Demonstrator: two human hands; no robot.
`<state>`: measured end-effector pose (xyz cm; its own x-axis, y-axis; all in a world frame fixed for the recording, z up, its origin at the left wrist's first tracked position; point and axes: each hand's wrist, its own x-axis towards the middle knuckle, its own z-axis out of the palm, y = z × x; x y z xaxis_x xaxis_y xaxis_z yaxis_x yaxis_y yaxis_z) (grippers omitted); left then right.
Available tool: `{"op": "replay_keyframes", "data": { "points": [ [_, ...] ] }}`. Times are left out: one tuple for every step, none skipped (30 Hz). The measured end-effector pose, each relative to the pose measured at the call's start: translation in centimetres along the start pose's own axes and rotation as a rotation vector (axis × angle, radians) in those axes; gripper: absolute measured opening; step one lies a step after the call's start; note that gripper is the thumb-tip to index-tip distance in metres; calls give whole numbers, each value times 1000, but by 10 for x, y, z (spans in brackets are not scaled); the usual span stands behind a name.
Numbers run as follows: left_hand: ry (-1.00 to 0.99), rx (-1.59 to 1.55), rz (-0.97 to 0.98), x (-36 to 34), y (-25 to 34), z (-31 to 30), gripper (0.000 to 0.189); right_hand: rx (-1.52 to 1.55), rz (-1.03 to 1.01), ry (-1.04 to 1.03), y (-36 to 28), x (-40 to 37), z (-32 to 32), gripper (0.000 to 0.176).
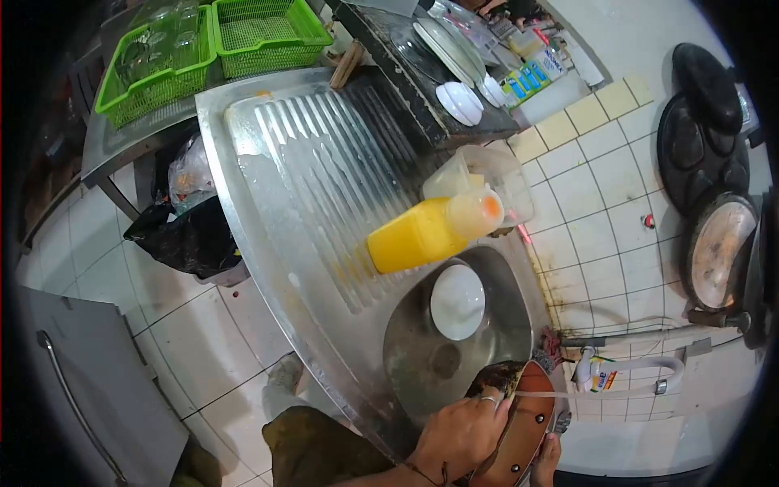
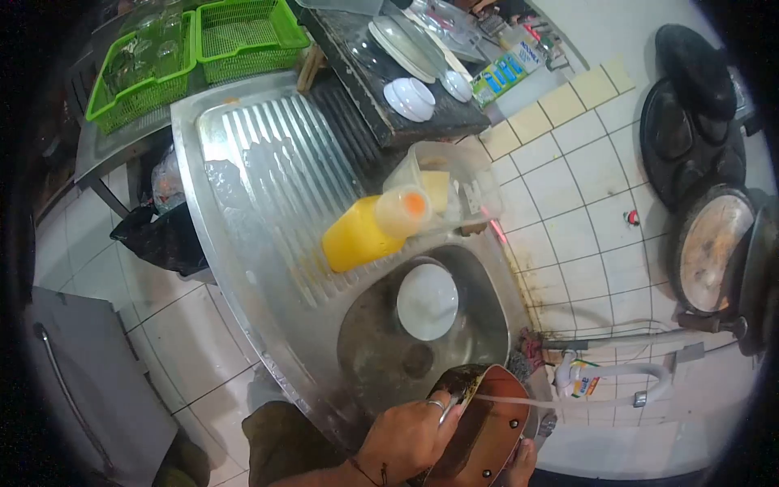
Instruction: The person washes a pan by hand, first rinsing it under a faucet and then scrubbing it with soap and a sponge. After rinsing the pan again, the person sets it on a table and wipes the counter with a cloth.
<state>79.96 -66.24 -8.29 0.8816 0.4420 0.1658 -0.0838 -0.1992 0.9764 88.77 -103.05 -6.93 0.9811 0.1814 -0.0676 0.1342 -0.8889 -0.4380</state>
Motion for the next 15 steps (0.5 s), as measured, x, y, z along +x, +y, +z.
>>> {"op": "replay_keyframes", "data": {
  "points": [
    [1,32,37,-2,4,-1,19,81,44,-25,-2,0,1,50],
    [1,67,73,-2,6,-2,19,80,34,-5,-5,0,4,50],
    [-45,46,7,0,8,-1,19,78,25,14,-10,0,7,50],
    [-91,26,-60,1,8,0,19,76,16,32,-12,1,8,50],
    [-138,4,-130,1,7,1,20,39,9,35,-5,3,7,50],
    [-117,4,-76,1,4,2,20,-3,6,38,7,3,5,49],
    [-86,-13,-35,0,2,2,20,-47,3,42,17,3,2,49],
    [-47,-27,-3,-1,1,0,20,-26,64,76,12,4,2,49],
    [-18,-47,16,-1,-3,-3,20,-5,124,112,7,4,7,48],
    [13,-67,32,-3,-7,-6,20,20,181,149,3,4,11,48],
    [33,-81,35,-5,-10,-8,20,163,238,182,3,4,14,46],
    [53,-92,40,-7,-12,-10,20,311,295,210,6,5,18,44],
    [68,-103,42,-8,-15,-11,20,459,350,248,8,6,22,42],
    [81,-113,48,-10,-15,-12,20,547,379,276,11,4,23,41],
    [93,-120,53,-12,-17,-13,20,563,380,273,12,6,23,41]
  ]
}}
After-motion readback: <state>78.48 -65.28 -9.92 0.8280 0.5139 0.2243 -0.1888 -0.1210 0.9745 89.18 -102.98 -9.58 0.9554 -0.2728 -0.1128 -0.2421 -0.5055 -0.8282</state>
